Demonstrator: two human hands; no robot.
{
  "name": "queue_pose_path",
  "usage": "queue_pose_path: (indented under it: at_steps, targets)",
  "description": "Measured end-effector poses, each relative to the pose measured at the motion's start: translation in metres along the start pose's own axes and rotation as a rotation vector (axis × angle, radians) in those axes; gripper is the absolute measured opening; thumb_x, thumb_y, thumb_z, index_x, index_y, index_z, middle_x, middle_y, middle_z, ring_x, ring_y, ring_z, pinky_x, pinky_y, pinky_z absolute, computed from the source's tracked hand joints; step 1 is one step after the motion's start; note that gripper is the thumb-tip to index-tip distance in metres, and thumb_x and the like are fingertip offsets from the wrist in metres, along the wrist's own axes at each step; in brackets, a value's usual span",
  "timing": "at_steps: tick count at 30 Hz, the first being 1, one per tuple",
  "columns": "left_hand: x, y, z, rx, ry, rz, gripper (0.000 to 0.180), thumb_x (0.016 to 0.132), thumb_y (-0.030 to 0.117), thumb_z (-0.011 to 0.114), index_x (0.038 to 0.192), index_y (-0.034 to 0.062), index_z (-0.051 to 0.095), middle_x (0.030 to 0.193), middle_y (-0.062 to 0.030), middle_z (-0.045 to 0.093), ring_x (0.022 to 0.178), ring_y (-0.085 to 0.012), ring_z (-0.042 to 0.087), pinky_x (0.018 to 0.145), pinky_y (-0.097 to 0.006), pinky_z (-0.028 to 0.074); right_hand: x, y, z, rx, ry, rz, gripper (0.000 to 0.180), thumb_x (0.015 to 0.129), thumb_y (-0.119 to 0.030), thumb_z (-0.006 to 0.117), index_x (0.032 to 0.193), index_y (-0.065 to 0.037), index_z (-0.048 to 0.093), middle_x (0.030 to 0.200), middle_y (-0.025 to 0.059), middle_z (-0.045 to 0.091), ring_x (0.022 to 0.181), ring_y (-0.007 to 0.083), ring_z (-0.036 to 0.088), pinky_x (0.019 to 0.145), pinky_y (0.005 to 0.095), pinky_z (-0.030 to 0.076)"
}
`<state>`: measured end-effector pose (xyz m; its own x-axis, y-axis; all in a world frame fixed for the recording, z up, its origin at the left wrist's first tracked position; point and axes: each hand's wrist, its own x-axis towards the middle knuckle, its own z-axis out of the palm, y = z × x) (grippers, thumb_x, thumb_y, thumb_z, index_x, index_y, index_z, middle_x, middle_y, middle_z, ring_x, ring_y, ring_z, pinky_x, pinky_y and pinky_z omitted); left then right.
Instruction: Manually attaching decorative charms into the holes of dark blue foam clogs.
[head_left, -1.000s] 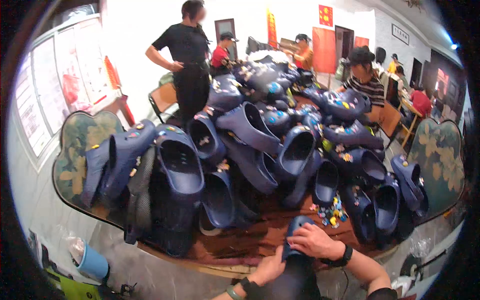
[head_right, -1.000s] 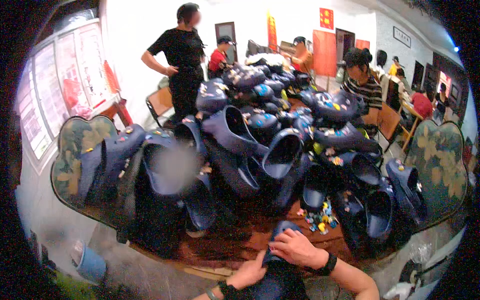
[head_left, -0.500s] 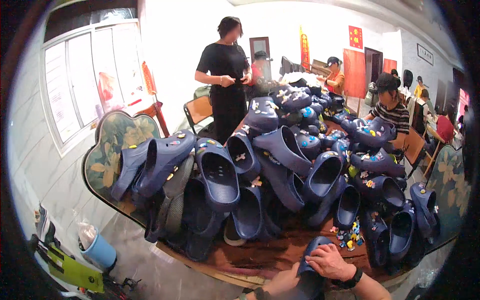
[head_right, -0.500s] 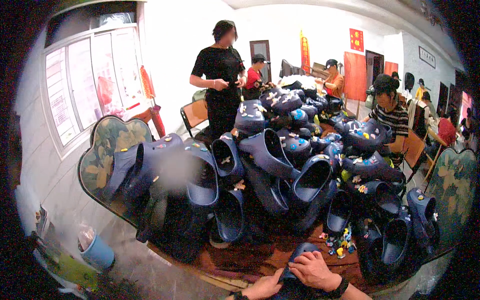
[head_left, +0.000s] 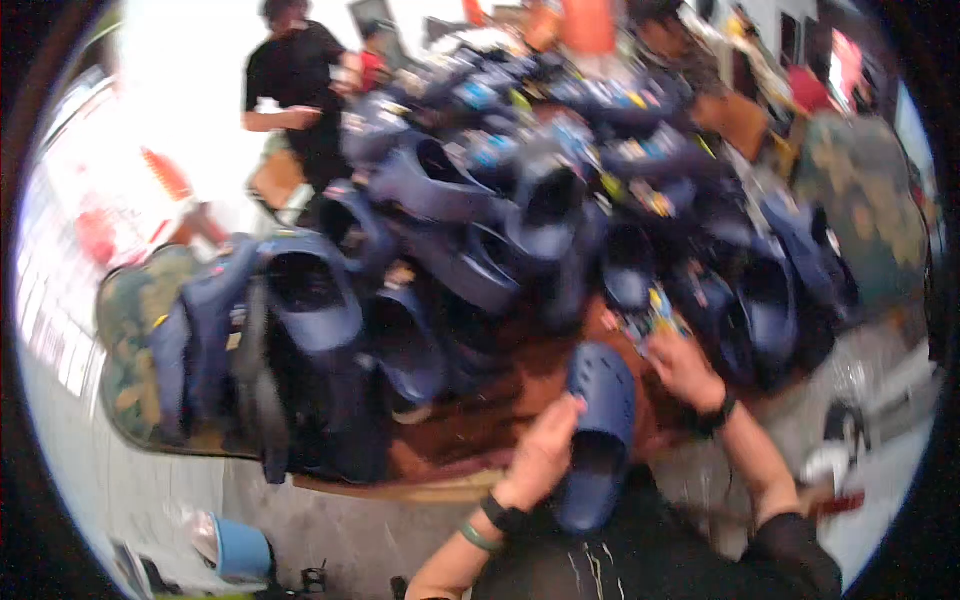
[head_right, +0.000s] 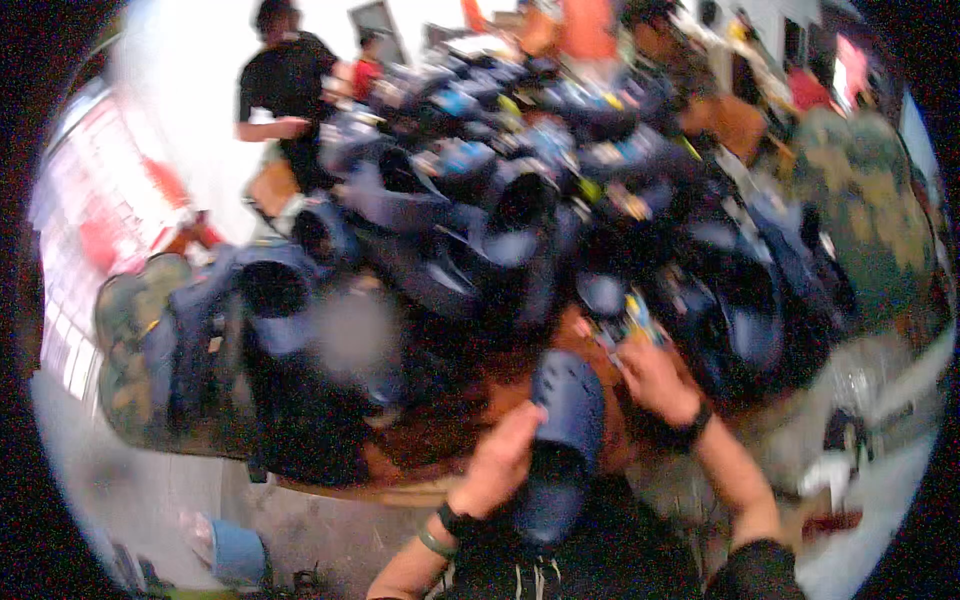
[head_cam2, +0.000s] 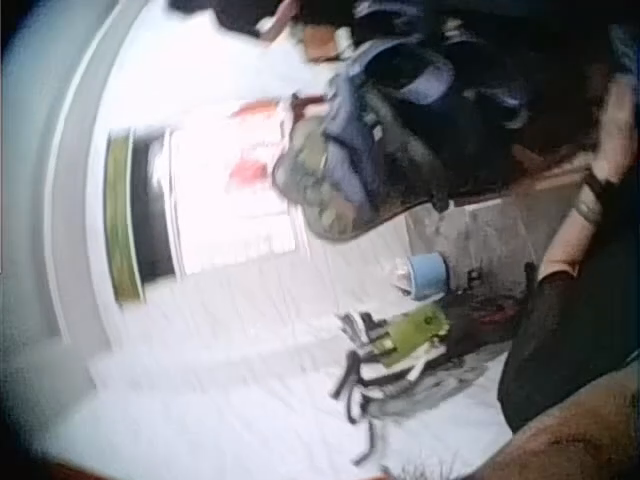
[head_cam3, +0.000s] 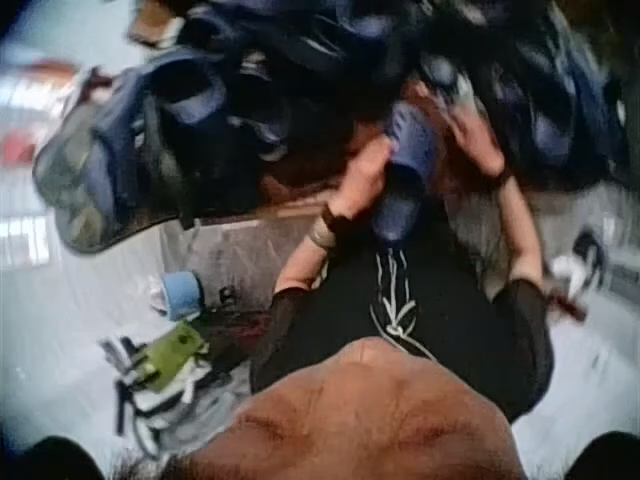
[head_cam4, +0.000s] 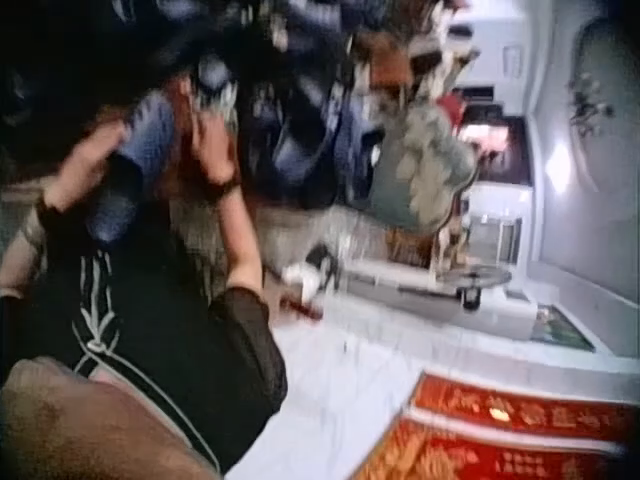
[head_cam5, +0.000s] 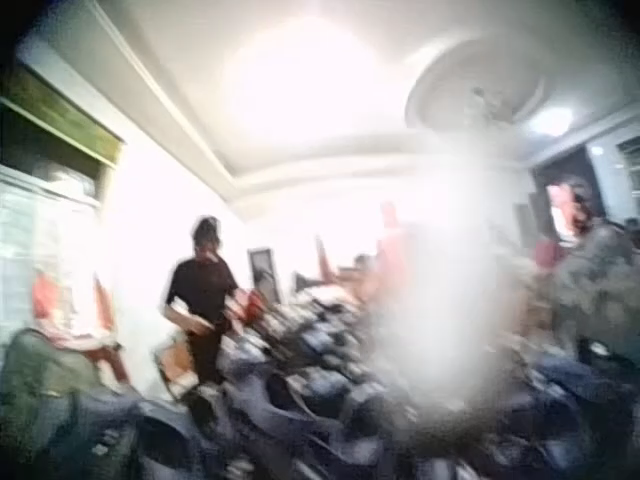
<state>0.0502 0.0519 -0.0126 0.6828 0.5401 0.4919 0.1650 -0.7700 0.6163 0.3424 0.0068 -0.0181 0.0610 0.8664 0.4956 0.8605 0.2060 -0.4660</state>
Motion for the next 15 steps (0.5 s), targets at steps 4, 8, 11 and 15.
queue_pose_path:
  at_steps: [4, 8, 11, 15]
  targets:
    - [0.003, 0.005, -0.010, -0.042, -0.113, -0.092, 0.060, 0.083, -0.006, 0.055, 0.141, 0.0036, 0.041, 0.139, -0.0217, 0.047, 0.124, -0.0376, 0.050, 0.102, -0.040, 0.044, -0.006, 0.040, -0.011, -0.122, -0.051, 0.078, 0.009, 0.081, -0.008, 0.063, 0.090, -0.005, 0.064, 0.085, 0.0152, 0.061, 0.085, 0.0370, 0.059, 0.072, 0.0448, 0.048]
    - [-0.009, -0.006, 0.006, -0.217, -0.182, -0.242, 0.069, 0.087, 0.005, 0.059, 0.149, 0.0036, 0.027, 0.143, -0.0211, 0.043, 0.128, -0.0373, 0.046, 0.105, -0.040, 0.039, -0.002, 0.047, 0.008, 0.012, -0.155, 0.030, 0.015, 0.080, -0.010, 0.065, 0.095, -0.006, 0.064, 0.092, 0.0138, 0.060, 0.089, 0.0345, 0.061, 0.075, 0.0432, 0.050]
    - [-0.017, -0.007, 0.006, -0.267, -0.246, -0.348, 0.074, 0.085, 0.011, 0.060, 0.149, 0.0022, 0.025, 0.142, -0.0209, 0.043, 0.127, -0.0376, 0.044, 0.106, -0.041, 0.036, 0.004, 0.034, 0.024, -0.113, -0.162, 0.074, 0.018, 0.079, -0.011, 0.067, 0.095, -0.004, 0.061, 0.092, 0.0163, 0.059, 0.088, 0.0360, 0.060, 0.075, 0.0440, 0.050]
    - [-0.022, -0.005, 0.007, -0.245, -0.235, -0.335, 0.078, 0.078, 0.011, 0.056, 0.149, 0.0017, 0.026, 0.140, -0.0210, 0.043, 0.125, -0.0371, 0.043, 0.106, -0.042, 0.034, -0.003, 0.030, 0.025, -0.222, -0.191, 0.147, 0.019, 0.079, -0.011, 0.066, 0.092, -0.002, 0.055, 0.089, 0.0186, 0.055, 0.086, 0.0387, 0.058, 0.074, 0.0462, 0.049]
